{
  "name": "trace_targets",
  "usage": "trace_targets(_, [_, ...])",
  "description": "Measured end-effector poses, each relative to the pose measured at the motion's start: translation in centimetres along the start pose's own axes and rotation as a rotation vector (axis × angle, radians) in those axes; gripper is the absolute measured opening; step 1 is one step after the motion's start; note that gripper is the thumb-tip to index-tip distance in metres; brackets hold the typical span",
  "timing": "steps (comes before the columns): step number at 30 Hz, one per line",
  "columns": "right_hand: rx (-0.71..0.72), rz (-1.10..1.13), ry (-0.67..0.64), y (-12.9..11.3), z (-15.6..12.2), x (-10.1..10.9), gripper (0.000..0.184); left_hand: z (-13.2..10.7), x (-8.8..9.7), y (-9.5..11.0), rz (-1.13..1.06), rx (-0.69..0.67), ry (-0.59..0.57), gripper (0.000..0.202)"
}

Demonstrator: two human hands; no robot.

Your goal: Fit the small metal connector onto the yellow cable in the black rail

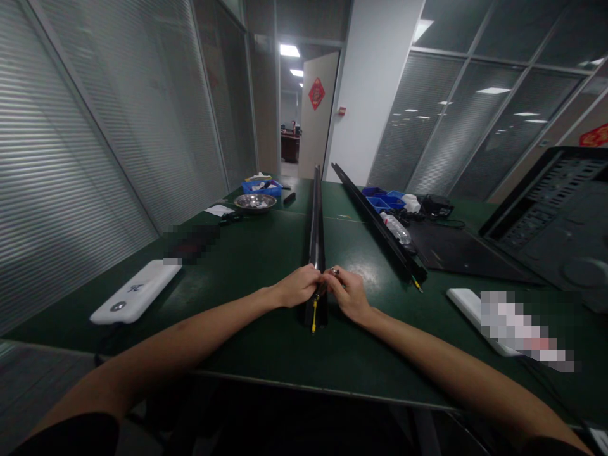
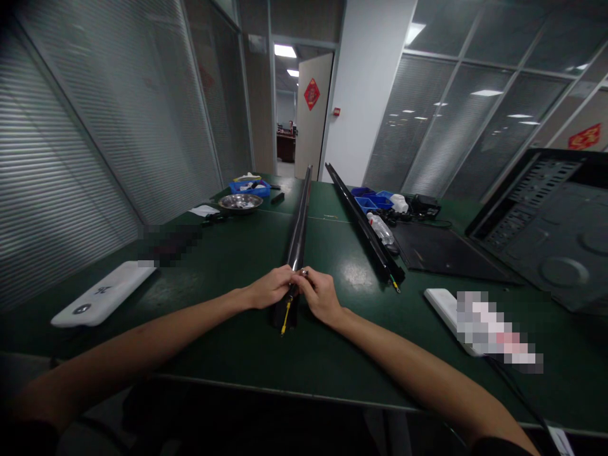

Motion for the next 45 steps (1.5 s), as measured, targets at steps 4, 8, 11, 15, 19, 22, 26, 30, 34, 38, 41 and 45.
trace_targets(4, [0.012, -0.006, -0.015, -0.22, 0.12, -0.03, 0.032, -0.06, 0.19, 0.20, -0.008, -0.010, 0.016, 0.028])
trace_targets(8, [0.032, 0.004, -0.027, -0.40, 0.19, -0.10, 0.031, 0.00, 0.06, -0.02, 0.000, -0.002, 0.006, 0.027])
trace_targets(11, [0.040, -0.001, -0.020, -0.44, 0.17, -0.03, 0.032, 0.02, -0.04, -0.15, -0.001, -0.015, -0.001, 0.027])
trace_targets(15, [0.045, -0.001, -0.022, -0.50, 0.14, 0.02, 0.031, 0.02, -0.06, -0.26, 0.012, -0.009, -0.002, 0.027])
trace_targets(19, [0.061, 0.010, -0.022, -0.63, 0.22, 0.01, 0.031, 0.02, -0.05, -0.23, -0.024, -0.022, 0.005, 0.025])
trace_targets(22, [0.084, 0.011, -0.043, -0.73, 0.29, -0.16, 0.033, 0.11, -0.10, -0.40, -0.036, -0.022, 0.029, 0.022])
trace_targets(26, [0.108, 0.016, -0.060, -0.86, 0.31, -0.31, 0.033, 0.16, -0.10, -0.47, -0.041, -0.034, 0.051, 0.021])
trace_targets(30, [0.101, 0.023, -0.019, -0.86, 0.24, -0.03, 0.033, 0.06, 0.08, -0.19, -0.061, -0.053, 0.049, 0.024])
trace_targets(34, [0.071, 0.031, -0.014, -0.72, 0.20, 0.05, 0.033, 0.01, 0.21, -0.16, -0.056, -0.026, 0.050, 0.024])
trace_targets(38, [0.066, 0.036, -0.020, -0.69, 0.32, 0.07, 0.033, 0.04, 0.11, -0.27, -0.043, -0.016, 0.044, 0.024])
trace_targets(41, [0.065, 0.048, -0.026, -0.68, 0.41, 0.05, 0.033, 0.07, 0.03, -0.39, -0.038, -0.026, 0.050, 0.023])
trace_targets(45, [0.062, 0.085, -0.009, -0.63, 0.43, 0.09, 0.033, 0.11, -0.09, -0.64, -0.007, -0.022, 0.058, 0.022])
Point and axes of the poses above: each hand's wrist, its own z-axis towards the middle knuckle, its own x-axis out of the back of the hand, y = z × x, the point moved 6 cm from there along z, towards the middle knuckle, and after that the axes turned 14 degrees about x, right-handed, at the moved point
